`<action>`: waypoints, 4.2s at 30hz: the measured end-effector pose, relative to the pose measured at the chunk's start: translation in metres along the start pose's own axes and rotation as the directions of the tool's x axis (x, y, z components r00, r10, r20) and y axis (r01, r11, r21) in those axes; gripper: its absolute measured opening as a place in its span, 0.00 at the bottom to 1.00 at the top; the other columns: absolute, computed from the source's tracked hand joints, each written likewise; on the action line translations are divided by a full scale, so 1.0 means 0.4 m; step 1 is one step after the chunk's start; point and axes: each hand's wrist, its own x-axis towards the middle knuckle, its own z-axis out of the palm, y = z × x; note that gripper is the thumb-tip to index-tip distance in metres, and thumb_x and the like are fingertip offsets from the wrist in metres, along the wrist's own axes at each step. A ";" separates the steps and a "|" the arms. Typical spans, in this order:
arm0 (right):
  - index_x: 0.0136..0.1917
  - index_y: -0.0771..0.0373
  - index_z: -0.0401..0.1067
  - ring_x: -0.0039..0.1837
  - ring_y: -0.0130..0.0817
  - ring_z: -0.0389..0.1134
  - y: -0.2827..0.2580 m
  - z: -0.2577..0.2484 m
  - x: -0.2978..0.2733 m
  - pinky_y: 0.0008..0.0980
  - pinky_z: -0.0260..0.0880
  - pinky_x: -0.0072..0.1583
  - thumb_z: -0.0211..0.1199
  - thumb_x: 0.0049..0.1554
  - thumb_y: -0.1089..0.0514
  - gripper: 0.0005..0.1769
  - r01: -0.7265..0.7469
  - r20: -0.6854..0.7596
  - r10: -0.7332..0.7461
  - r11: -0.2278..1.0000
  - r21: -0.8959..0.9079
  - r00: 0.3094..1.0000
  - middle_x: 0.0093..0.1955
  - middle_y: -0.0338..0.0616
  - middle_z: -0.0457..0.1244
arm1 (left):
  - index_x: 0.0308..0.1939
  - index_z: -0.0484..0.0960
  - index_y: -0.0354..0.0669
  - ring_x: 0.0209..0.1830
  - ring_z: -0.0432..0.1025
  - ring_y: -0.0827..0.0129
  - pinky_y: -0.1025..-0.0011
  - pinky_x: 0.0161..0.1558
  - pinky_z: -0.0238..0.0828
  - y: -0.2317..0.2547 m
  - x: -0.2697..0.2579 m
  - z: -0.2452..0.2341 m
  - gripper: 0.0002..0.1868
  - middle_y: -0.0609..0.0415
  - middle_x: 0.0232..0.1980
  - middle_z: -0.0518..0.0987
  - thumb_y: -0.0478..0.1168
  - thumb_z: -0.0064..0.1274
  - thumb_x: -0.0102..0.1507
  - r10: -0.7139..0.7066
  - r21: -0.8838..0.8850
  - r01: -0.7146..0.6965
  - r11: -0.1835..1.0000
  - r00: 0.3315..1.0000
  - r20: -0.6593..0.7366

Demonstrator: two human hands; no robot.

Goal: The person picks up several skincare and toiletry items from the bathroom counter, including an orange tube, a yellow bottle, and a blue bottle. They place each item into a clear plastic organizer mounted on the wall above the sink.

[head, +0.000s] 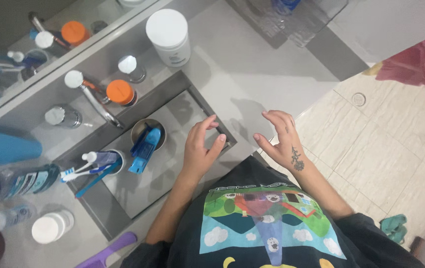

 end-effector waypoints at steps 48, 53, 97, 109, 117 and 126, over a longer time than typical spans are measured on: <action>0.73 0.63 0.63 0.72 0.55 0.58 -0.083 0.055 -0.101 0.50 0.59 0.72 0.70 0.58 0.54 0.34 0.337 0.329 -0.506 0.826 0.453 0.798 0.69 0.55 0.59 | 0.67 0.73 0.36 0.54 0.76 0.58 0.62 0.58 0.70 0.267 -0.507 0.044 0.27 0.46 0.52 0.82 0.40 0.59 0.65 -0.223 0.177 0.396 0.901 0.772 -0.595; 0.72 0.63 0.63 0.72 0.55 0.59 -0.144 0.111 -0.081 0.49 0.60 0.71 0.69 0.58 0.53 0.33 0.363 0.329 -0.534 0.812 0.458 0.779 0.69 0.55 0.60 | 0.66 0.73 0.36 0.54 0.76 0.58 0.62 0.59 0.70 0.238 -0.540 -0.014 0.27 0.46 0.52 0.82 0.40 0.59 0.65 -0.227 0.155 0.412 0.898 0.735 -0.639; 0.71 0.65 0.65 0.70 0.52 0.60 -0.576 0.480 -0.038 0.47 0.62 0.70 0.71 0.56 0.55 0.32 0.330 0.463 -0.505 0.851 0.409 0.729 0.67 0.54 0.61 | 0.66 0.73 0.38 0.55 0.74 0.56 0.60 0.58 0.69 -0.009 -0.684 -0.528 0.26 0.47 0.52 0.81 0.44 0.57 0.67 -0.270 0.160 0.415 0.895 0.793 -0.546; 0.71 0.64 0.66 0.71 0.52 0.59 -0.513 0.461 -0.004 0.47 0.61 0.70 0.71 0.56 0.55 0.32 0.375 0.457 -0.565 0.815 0.442 0.687 0.67 0.53 0.60 | 0.66 0.74 0.38 0.55 0.75 0.56 0.60 0.57 0.70 0.014 -0.662 -0.481 0.26 0.46 0.53 0.81 0.44 0.58 0.67 -0.279 0.162 0.466 0.870 0.735 -0.618; 0.70 0.64 0.66 0.71 0.51 0.60 -0.512 0.463 0.017 0.47 0.61 0.70 0.71 0.55 0.57 0.32 0.375 0.480 -0.606 0.784 0.494 0.634 0.68 0.52 0.61 | 0.65 0.74 0.38 0.54 0.75 0.56 0.60 0.57 0.69 0.056 -0.665 -0.440 0.25 0.47 0.51 0.81 0.44 0.58 0.66 -0.258 0.159 0.481 0.862 0.688 -0.679; 0.71 0.63 0.65 0.72 0.52 0.60 -0.537 0.493 0.029 0.49 0.60 0.72 0.70 0.57 0.56 0.31 0.403 0.452 -0.696 0.703 0.586 0.558 0.68 0.52 0.61 | 0.65 0.75 0.38 0.55 0.75 0.55 0.61 0.59 0.70 0.080 -0.708 -0.427 0.25 0.46 0.52 0.81 0.43 0.58 0.66 -0.281 0.110 0.537 0.836 0.592 -0.756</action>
